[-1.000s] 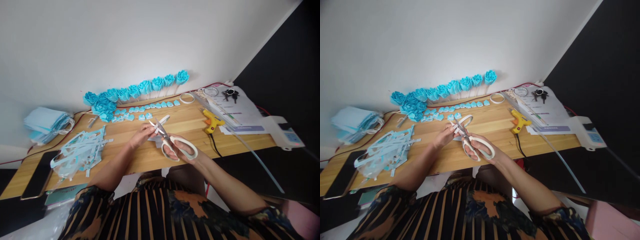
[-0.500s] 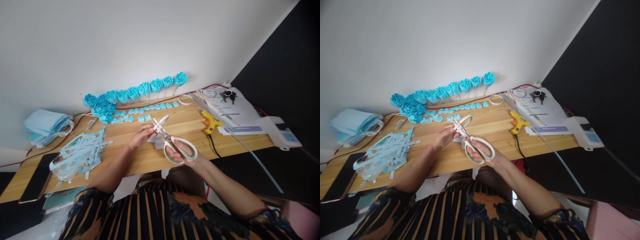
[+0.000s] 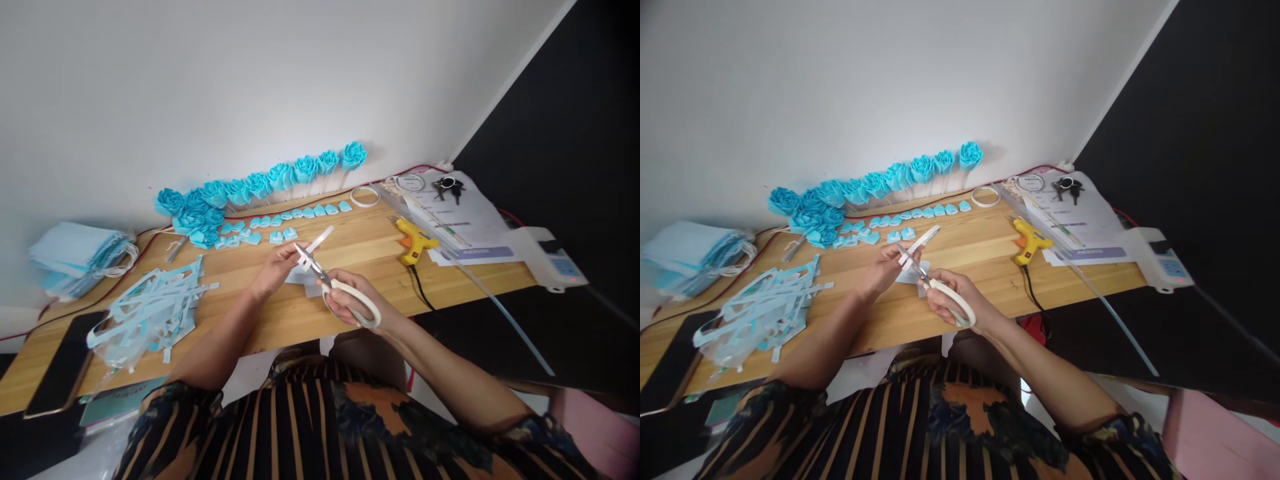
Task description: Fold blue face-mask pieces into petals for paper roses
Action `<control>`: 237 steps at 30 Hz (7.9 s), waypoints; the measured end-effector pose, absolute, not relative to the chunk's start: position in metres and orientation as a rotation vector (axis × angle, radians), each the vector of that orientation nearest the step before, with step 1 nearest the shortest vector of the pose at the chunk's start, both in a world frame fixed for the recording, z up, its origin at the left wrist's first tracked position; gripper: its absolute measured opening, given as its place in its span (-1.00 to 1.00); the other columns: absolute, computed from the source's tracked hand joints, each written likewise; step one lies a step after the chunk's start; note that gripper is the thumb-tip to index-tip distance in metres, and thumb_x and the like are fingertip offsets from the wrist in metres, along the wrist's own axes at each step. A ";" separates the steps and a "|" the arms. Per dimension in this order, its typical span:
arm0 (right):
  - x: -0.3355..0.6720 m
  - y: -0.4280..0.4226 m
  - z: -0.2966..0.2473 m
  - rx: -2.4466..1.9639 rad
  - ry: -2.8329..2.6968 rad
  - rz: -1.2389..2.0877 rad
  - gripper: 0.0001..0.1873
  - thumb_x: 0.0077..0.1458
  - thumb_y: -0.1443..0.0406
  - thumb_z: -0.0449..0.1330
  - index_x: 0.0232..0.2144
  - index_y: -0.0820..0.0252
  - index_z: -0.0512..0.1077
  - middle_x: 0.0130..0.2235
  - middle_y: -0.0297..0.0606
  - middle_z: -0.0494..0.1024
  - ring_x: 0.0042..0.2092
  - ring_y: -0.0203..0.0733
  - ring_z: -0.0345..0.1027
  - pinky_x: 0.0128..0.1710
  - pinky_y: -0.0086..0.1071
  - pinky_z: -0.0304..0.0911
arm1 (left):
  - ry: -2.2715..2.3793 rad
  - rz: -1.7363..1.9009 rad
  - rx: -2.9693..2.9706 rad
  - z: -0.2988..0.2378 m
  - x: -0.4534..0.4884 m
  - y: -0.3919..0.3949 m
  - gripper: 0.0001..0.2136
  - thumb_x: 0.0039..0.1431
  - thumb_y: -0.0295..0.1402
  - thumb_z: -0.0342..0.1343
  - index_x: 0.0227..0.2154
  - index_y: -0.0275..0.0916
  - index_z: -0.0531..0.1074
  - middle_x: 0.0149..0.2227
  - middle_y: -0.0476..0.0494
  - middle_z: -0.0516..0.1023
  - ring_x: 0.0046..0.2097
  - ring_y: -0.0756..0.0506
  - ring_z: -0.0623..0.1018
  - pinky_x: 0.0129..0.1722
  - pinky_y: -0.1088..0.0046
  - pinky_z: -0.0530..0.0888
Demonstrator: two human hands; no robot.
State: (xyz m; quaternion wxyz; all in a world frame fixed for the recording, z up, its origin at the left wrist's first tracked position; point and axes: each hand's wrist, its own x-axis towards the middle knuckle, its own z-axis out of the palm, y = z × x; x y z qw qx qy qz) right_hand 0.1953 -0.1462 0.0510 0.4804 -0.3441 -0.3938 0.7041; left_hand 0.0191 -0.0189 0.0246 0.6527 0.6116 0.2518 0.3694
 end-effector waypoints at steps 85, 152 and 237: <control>0.192 -0.130 0.039 -0.588 -0.850 1.908 -0.46 0.05 -0.08 0.29 -0.12 0.19 0.39 -0.56 -0.53 0.27 -0.66 -0.53 -0.18 -0.76 -0.62 -0.14 | 0.287 0.780 1.194 0.032 0.025 -0.025 -0.68 0.12 -0.12 0.16 -0.47 -0.33 0.53 -0.46 -0.16 0.42 -0.34 -0.11 0.43 -0.24 0.32 0.35; 0.209 -0.139 0.034 -0.631 -0.741 2.015 -0.40 -0.03 -0.12 0.33 -0.17 0.26 0.51 -0.61 -0.52 0.25 -0.70 -0.55 -0.17 -0.80 -0.62 -0.18 | 0.423 0.693 1.269 0.022 0.019 -0.022 -0.59 0.18 -0.02 0.18 -0.54 -0.30 0.39 -0.58 0.02 0.24 -0.46 0.02 0.27 -0.37 0.43 0.21; 0.193 -0.087 0.054 -1.614 -1.514 0.742 -0.75 -0.04 0.08 0.31 -0.45 0.12 0.44 -0.45 -0.32 0.55 -0.42 -0.22 0.37 -0.38 -0.34 0.22 | 0.755 0.777 2.348 0.004 -0.035 -0.066 -0.70 0.33 -0.33 -0.03 -0.01 -0.24 0.53 0.18 -0.31 0.46 0.20 -0.24 0.41 0.23 0.11 0.29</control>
